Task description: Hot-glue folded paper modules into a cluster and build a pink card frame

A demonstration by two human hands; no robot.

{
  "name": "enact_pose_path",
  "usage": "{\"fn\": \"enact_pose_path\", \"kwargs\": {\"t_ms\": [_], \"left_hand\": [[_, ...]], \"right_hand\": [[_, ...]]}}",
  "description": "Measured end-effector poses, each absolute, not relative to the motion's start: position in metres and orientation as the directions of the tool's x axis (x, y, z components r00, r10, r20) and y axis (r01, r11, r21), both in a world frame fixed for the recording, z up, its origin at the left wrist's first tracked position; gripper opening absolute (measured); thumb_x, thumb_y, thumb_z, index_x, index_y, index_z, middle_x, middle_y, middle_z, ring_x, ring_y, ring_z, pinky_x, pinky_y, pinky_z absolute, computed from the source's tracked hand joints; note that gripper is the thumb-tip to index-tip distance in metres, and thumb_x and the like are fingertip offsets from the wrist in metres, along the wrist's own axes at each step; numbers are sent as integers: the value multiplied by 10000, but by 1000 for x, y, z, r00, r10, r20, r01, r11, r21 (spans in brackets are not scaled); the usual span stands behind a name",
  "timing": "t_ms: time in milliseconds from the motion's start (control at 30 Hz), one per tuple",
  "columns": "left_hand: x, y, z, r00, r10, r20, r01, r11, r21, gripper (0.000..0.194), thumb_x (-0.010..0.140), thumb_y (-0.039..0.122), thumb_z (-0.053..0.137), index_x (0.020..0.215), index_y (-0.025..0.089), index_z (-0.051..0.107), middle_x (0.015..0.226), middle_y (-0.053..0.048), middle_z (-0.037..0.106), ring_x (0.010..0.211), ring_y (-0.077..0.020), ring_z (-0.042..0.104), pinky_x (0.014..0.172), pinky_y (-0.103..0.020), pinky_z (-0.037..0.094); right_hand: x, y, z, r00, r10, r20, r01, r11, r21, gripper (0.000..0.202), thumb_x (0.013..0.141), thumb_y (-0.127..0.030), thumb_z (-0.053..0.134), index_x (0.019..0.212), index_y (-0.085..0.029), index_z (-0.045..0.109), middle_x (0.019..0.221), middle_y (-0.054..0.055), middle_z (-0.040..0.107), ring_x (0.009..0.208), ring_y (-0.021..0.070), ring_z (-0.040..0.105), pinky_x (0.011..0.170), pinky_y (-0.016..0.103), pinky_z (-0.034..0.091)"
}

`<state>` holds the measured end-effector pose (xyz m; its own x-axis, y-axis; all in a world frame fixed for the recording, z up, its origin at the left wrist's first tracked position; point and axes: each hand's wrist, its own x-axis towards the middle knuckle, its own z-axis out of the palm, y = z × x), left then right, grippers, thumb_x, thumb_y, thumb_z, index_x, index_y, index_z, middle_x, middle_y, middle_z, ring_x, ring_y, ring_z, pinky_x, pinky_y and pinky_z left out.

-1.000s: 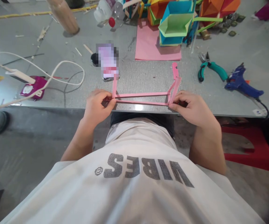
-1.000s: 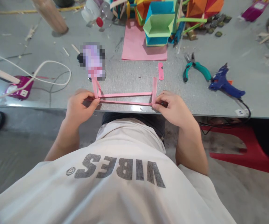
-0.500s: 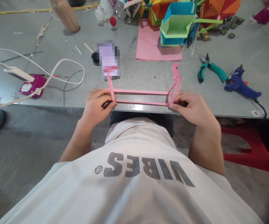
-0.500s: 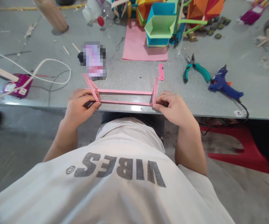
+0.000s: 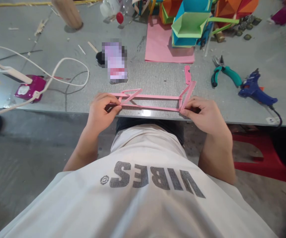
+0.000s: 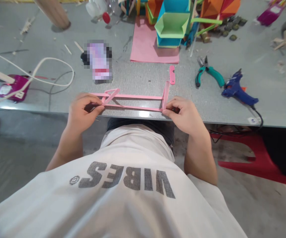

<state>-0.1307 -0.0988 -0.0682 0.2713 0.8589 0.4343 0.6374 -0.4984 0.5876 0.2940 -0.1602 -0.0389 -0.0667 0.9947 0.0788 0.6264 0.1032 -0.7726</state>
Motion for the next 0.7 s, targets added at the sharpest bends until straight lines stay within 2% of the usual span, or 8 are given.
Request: {"fn": "enact_pose_path", "kwargs": {"t_ms": [167, 367, 467, 567, 700], "left_hand": [[-131, -99, -66, 285, 884, 370, 626, -464, 626, 35, 1007, 300, 808, 1014, 288, 776, 1087, -49, 832, 1082, -288, 778, 1102, -534, 627], [-123, -107, -69, 226, 895, 385, 611, -438, 660, 21, 1050, 306, 699, 1036, 292, 707, 1083, -59, 808, 1076, -295, 759, 1010, -518, 598], [-114, -114, -72, 148, 908, 392, 675, -382, 631, 23, 1037, 293, 710, 1039, 292, 687, 1070, -54, 810, 1057, -300, 743, 1086, -570, 556], [-106, -121, -75, 70, 892, 446, 721, -354, 595, 54, 1029, 279, 731, 1049, 296, 683, 1134, -53, 828, 1139, -323, 724, 1202, -634, 476], [-99, -128, -80, -40, 865, 500, 738, -312, 599, 104, 1068, 362, 745, 1032, 285, 685, 1233, -77, 805, 1231, -357, 667, 1219, -667, 415]], "right_hand": [[295, -161, -39, -64, 995, 74, 617, 98, -781, 331, 1013, -582, 871, 835, -306, 832, 962, 64, 820, 847, 265, 692, 817, 496, 566], [296, -161, -42, -70, 994, 89, 631, 113, -767, 282, 1023, -546, 872, 855, -320, 849, 990, 63, 825, 872, 278, 712, 810, 506, 577], [297, -162, -43, -66, 991, 114, 637, 130, -760, 310, 1031, -605, 865, 881, -333, 866, 1019, 71, 828, 920, 302, 736, 836, 535, 615], [298, -162, -45, -65, 987, 147, 634, 154, -758, 310, 1025, -638, 863, 911, -352, 888, 1086, 84, 824, 982, 319, 754, 853, 553, 637], [299, -163, -45, -71, 987, 143, 636, 155, -756, 288, 1026, -625, 868, 920, -358, 893, 1104, 86, 819, 988, 322, 753, 842, 550, 632]]}}
